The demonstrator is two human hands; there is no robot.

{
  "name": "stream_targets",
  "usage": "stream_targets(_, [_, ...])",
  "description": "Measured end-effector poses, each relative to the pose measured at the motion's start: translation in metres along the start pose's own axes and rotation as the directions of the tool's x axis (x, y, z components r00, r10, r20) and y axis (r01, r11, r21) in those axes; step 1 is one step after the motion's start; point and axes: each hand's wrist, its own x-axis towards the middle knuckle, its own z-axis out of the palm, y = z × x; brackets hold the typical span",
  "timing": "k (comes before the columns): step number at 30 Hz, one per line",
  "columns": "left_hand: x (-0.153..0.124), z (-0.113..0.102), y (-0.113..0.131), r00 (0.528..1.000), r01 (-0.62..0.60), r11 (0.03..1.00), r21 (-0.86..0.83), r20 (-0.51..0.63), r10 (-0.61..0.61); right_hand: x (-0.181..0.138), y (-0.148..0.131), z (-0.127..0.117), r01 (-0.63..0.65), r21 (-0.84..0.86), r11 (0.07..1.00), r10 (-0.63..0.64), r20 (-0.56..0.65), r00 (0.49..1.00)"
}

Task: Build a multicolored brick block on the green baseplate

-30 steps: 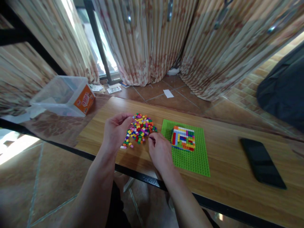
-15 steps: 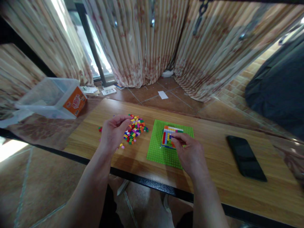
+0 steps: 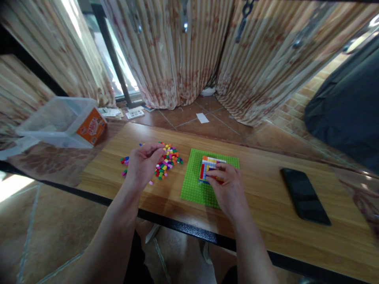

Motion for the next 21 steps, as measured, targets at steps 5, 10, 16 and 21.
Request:
stream_targets(5, [0.0002, -0.0001, 0.0004, 1.000, 0.001, 1.000, 0.008, 0.003, -0.001, -0.0011, -0.0008, 0.0035, -0.013, -0.001, 1.000, 0.013, -0.031, 0.999])
stream_targets(10, [-0.0005, -0.0005, 0.0017, 1.000, 0.013, 1.000, 0.000, -0.007, -0.013, -0.0006, 0.0018, 0.0016, -0.003, -0.018, 1.000, 0.002, -0.026, 1.000])
stream_targets(16, [0.0003, -0.0019, -0.0006, 1.000, 0.009, 1.000, 0.001, -0.003, -0.009, 0.0031, 0.0058, -0.0032, -0.075, 0.096, 0.993, 0.075, 0.004, 0.997])
stream_targets(21, [0.0011, -0.0014, -0.0027, 1.000, 0.002, 1.000, 0.002, 0.006, -0.002, 0.0039, 0.0067, 0.0012, -0.093, 0.102, 0.990, 0.096, -0.026, 0.995])
